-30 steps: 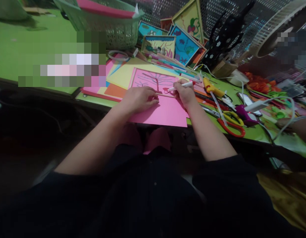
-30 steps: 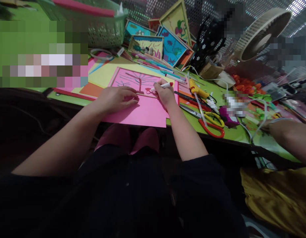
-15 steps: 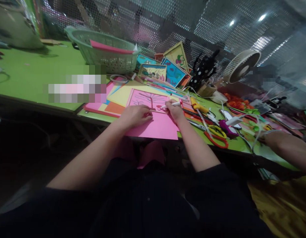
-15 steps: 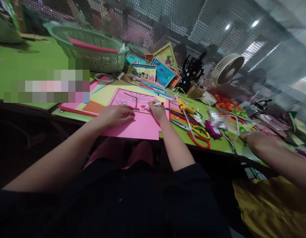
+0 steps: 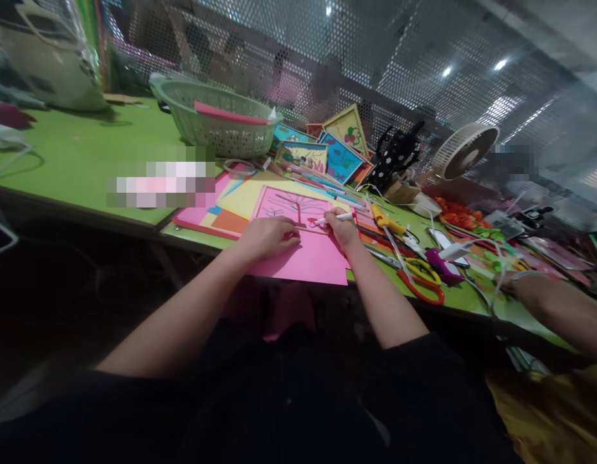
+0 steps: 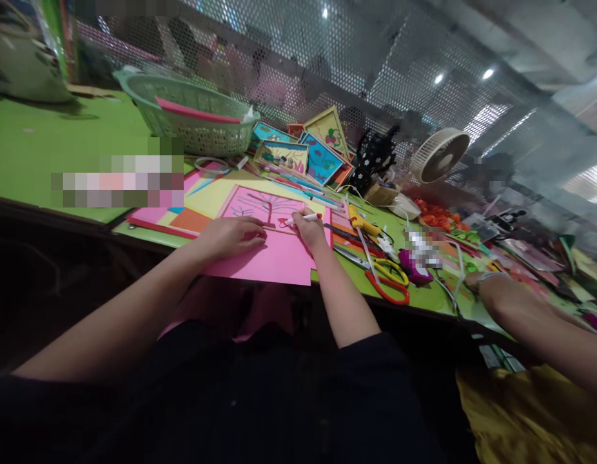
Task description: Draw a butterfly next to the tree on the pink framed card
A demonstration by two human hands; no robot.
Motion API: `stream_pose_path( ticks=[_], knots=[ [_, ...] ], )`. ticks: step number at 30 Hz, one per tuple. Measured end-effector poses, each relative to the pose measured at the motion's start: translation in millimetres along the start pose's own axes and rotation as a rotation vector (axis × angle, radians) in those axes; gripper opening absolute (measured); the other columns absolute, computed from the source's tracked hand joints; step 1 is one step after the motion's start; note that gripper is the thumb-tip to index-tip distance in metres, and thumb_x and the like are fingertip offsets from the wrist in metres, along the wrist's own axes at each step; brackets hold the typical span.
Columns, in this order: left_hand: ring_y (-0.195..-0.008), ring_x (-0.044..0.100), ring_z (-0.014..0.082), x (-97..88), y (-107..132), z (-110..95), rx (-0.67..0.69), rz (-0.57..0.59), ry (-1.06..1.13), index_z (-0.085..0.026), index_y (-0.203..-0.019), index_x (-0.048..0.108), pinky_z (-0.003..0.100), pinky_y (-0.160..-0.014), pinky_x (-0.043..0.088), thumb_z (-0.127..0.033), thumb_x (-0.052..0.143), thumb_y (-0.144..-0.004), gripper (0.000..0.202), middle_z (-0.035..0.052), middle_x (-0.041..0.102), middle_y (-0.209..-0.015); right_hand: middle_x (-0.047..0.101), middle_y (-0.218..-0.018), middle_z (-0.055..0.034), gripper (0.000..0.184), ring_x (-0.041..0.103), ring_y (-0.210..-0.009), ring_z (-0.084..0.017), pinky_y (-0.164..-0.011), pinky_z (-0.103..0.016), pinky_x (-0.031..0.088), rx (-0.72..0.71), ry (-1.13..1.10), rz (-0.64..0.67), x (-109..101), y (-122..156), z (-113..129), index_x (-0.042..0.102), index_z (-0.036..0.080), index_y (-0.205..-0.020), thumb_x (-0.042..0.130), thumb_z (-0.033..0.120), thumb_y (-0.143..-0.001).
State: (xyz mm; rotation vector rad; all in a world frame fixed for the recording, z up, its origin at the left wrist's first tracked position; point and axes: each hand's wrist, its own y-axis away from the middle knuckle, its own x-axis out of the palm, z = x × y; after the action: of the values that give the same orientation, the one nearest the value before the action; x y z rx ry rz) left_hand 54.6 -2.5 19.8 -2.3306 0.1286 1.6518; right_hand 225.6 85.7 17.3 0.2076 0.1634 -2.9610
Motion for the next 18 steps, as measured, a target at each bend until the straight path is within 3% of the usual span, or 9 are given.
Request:
stream_pose_path(
  ticks=[18],
  knots=[
    [-0.11,0.062,0.0245,-1.4,0.4,0.8,-0.006,0.02,0.037,-0.024,-0.105,0.072,0.031,-0.081,0.048,-0.04,0.046,-0.089,0.034,0.0032,0.064,-0.128,0.044,-0.039,0.0082,0.019,0.038,-0.038,-0.006,-0.039,-0.018,0.027,-0.014,0.003,-0.013,-1.3,-1.7,-2.2,0.045,0.021,-0.052,0.055,0.018,-0.068]
  ],
)
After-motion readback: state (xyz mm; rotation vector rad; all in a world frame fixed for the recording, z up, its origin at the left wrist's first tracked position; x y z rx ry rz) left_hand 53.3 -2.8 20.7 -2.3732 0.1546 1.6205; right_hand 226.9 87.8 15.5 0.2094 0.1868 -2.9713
